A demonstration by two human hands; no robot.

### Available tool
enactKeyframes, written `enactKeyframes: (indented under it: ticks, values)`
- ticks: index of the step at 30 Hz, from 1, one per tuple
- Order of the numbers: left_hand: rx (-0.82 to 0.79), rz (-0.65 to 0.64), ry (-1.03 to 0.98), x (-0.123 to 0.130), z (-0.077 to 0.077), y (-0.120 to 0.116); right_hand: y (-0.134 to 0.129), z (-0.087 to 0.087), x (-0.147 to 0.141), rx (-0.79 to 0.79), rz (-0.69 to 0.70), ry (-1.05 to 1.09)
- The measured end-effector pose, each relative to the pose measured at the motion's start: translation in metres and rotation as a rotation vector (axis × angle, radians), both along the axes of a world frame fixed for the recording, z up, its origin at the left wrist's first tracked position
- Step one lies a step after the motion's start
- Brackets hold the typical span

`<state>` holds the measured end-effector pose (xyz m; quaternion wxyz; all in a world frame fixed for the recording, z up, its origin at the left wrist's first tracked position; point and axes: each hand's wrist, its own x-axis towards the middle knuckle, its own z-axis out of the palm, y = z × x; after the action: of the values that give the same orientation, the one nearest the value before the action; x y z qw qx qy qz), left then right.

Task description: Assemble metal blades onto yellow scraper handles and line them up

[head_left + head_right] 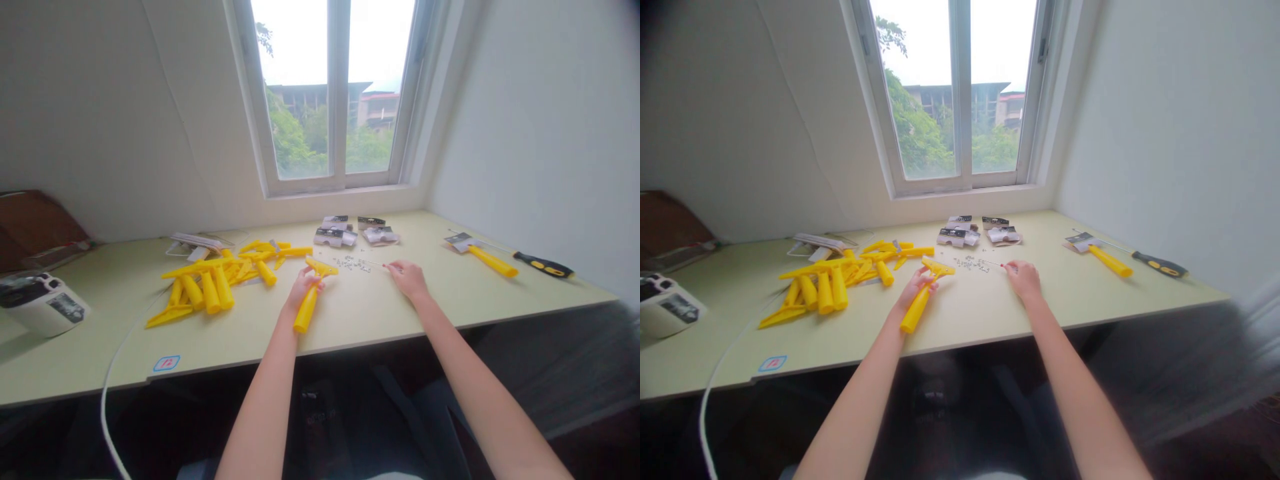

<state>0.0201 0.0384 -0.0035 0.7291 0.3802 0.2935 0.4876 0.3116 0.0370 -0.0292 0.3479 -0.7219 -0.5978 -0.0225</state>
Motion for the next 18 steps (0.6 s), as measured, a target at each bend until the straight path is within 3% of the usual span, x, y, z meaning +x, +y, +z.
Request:
enactKeyframes:
  ticks: [18]
  values:
    - [-0.012,-0.011,0.003,0.0009,0.0016,0.0005,0.0045,0.0041,-0.0058,0.228,0.099,0.306]
